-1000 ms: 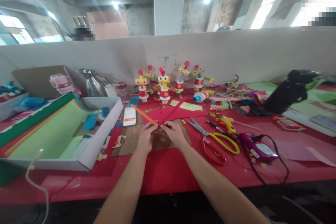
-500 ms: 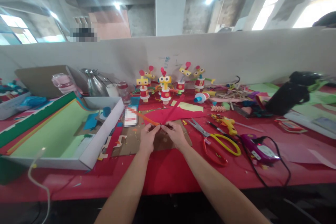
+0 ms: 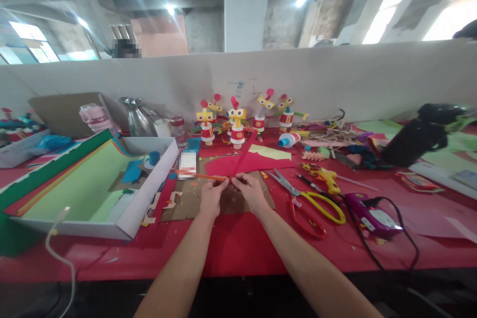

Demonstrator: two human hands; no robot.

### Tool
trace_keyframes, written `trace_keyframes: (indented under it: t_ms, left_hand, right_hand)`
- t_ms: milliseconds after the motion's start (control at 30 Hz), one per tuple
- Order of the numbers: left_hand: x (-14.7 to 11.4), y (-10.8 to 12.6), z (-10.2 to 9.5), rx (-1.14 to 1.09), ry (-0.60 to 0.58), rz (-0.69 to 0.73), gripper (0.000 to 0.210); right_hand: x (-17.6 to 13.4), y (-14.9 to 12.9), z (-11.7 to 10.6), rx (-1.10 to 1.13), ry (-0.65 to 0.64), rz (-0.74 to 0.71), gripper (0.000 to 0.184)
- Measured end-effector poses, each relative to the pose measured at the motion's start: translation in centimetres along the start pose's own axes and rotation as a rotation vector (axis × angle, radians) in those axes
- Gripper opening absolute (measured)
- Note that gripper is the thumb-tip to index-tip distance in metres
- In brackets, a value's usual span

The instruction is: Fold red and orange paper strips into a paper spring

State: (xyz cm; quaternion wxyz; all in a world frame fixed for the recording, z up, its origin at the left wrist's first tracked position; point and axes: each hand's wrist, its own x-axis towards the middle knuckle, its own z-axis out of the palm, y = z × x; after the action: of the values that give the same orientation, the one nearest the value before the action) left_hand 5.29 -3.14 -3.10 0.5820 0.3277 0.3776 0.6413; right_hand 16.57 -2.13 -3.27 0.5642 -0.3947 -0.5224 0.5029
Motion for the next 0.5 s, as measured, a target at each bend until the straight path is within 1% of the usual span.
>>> trace_keyframes:
  t_ms: [133, 200, 300, 367, 500]
  left_hand:
    - [-0.1, -0.1, 0.0, 0.070, 0.001, 0.027, 0.031]
    - [-0.3, 0.0, 0.0, 0.165, -0.006, 0.019, 0.030]
    - [-0.4, 0.0, -0.1, 0.274, 0.037, 0.012, 0.029]
    - [-0.3, 0.0, -0.2, 0.263, 0.047, 0.023, 0.029]
    - [-0.2, -0.1, -0.3, 0.231, 0.020, 0.028, 0.030]
  right_hand:
    - [0.1, 0.4, -0.3, -0.099, 0.057, -0.050, 0.024]
    - [0.2, 0.7, -0.5, -0.125, 0.059, -0.064, 0.023]
    - [0.3, 1.1, -0.6, -0.163, 0.042, -0.077, 0.024]
    - [0.4, 1.1, -0.6, -0.175, 0.043, -0.077, 0.025]
    - [0.2, 0.8, -0.4, -0.135, 0.043, -0.066, 0.025]
